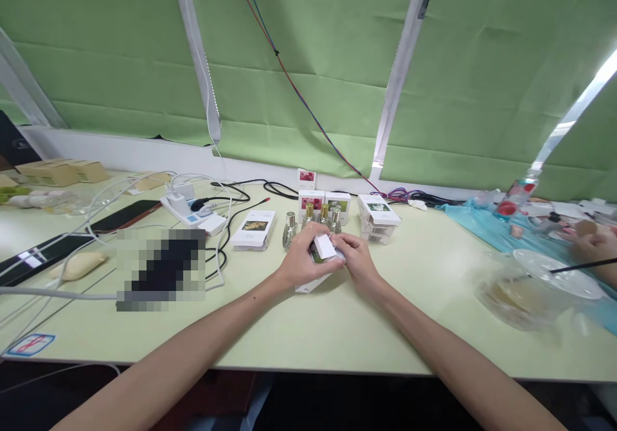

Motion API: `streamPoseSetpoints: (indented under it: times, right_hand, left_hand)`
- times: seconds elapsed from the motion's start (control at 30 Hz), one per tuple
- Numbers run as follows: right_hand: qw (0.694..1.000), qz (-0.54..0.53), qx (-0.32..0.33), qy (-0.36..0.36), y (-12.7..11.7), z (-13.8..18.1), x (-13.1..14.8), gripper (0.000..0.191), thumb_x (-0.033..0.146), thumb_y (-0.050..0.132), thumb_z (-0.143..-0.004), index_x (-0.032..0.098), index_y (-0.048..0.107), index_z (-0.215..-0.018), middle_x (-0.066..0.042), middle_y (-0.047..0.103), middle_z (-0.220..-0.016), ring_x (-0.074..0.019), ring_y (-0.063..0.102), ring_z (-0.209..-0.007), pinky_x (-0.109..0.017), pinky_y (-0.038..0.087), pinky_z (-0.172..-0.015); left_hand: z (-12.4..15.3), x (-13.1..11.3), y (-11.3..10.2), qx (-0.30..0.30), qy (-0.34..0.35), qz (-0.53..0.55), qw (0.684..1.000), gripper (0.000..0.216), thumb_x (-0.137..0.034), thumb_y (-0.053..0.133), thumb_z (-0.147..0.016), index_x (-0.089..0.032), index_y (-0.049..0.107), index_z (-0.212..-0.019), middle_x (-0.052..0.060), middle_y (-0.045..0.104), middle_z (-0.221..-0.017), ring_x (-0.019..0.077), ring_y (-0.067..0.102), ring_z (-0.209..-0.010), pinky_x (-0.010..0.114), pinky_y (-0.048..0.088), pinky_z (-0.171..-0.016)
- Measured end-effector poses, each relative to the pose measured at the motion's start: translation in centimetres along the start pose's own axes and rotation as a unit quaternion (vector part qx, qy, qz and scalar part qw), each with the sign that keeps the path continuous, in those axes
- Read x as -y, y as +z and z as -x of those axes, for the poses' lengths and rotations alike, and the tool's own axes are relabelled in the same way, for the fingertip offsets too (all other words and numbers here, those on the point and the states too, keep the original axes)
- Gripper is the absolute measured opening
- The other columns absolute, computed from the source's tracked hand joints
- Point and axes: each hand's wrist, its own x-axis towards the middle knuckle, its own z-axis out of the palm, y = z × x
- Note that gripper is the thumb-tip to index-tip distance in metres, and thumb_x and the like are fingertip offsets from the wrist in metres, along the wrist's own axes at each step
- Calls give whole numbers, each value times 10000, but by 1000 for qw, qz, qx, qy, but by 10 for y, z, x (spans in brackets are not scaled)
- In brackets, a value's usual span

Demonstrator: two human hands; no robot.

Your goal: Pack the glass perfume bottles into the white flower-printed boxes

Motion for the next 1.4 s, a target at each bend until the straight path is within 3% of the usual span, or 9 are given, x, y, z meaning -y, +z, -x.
streamPoseSetpoints:
  times: [0.47, 0.77, 1.0, 1.2, 1.4]
  right_hand:
    - [999, 30, -1, -15, -1, 0, 2, 411, 587, 762, -669, 185, 685, -636, -4, 556, -600, -135, 442, -556, -261, 322, -469]
    - [998, 58, 8, -22, -5, -5, 2, 401, 587, 781, -646, 190, 720, -652, -30, 632, -741, -130, 473, -532, -268, 348, -409]
    - [998, 56, 30, -14, -5, -4, 4, 393, 581, 769, -683, 190, 732, -685, 4, 565, -598, -117, 431, -484, -268, 326, -427]
    - [997, 66, -24, -45, -3, -1, 5, 301, 502, 759, -710, 217, 740, -806, 5, 574, -661, -153, 509, -612, -270, 390, -507]
    - [994, 15, -103, -18, -3, -3, 3, 368, 406, 761, -676, 252, 636, -986, 48, 529, -663, -151, 524, -547, -274, 381, -453]
  left_hand:
    - [0, -1, 0, -3, 2, -5, 1000, 421, -385, 792, -708, -218, 569, -1024, 36, 617, -967, 198, 594, -864, 320, 472, -746]
    - [0, -2, -1, -4, -11, -10, 1000, 465, -403, 802, -691, -221, 558, -1042, 31, 621, -962, 188, 596, -820, 305, 457, -711]
    - [1, 1, -1, 1, -7, -10, 1000, 473, -413, 805, -709, -217, 559, -1062, 35, 616, -979, 192, 604, -850, 305, 460, -724]
    - [0, -1, -1, 5, -8, -3, 1000, 476, -419, 798, -714, -220, 554, -1071, 41, 623, -1001, 203, 612, -875, 319, 471, -750]
    - [0, -4, -1, -1, -18, 4, 1000, 498, -437, 799, -714, -225, 530, -1076, 34, 601, -977, 189, 593, -824, 314, 468, -710]
